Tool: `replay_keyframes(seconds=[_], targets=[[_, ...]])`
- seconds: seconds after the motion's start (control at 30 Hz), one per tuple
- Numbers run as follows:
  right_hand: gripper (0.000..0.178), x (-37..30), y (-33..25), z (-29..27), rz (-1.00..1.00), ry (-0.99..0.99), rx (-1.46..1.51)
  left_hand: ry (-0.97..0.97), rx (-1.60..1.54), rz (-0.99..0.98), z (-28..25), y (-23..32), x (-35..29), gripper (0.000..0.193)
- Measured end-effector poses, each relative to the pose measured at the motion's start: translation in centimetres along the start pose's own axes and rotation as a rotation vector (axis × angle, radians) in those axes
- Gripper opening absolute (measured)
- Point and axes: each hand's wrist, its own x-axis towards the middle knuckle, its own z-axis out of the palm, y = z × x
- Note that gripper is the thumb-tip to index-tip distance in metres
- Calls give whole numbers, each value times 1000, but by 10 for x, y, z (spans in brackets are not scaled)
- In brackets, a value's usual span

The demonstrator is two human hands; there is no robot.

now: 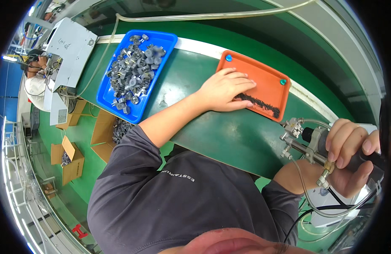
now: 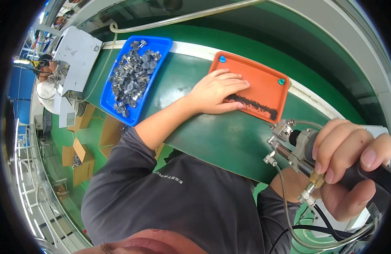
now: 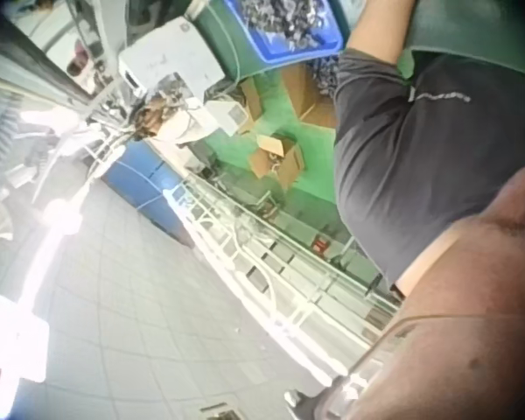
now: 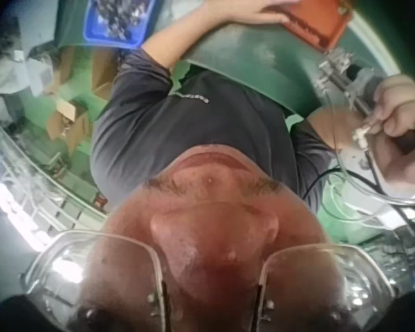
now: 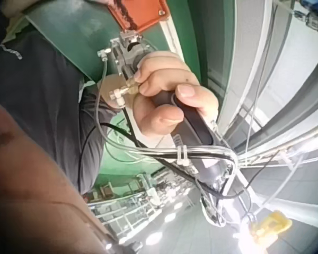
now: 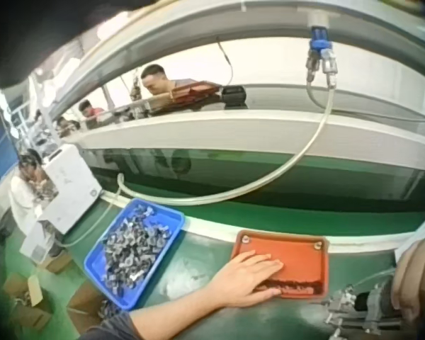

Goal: The person repeatedly picks up metal components from a tray and fastens them using an automatic screw-driving tool on a workbench. After working on multiple components, the person stands up from the workstation.

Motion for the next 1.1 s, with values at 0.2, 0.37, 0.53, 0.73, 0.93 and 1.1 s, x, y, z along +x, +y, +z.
replay_keyframes(seconds=[0.2, 0.37, 0.53, 0.73, 0.93, 1.1], targets=[[30, -9, 11, -2, -41, 45, 75, 274, -114, -7, 7, -21, -9, 19], [29, -5, 8, 2, -45, 48, 54, 323, -127, -42, 9, -23, -8, 17], [27, -7, 2, -5, 5, -10, -15, 273, -189, -5, 9, -18, -10, 21], [29, -4, -6, -4, 6, -35, -45, 249, -217, 57, 10, -21, -11, 18], [31, -1, 2, -10, -15, -36, -12, 203, -217, 71, 12, -21, -7, 11], [39, 8, 9, -7, 5, -144, 3, 190, -138, 23, 10, -28, -9, 12]])
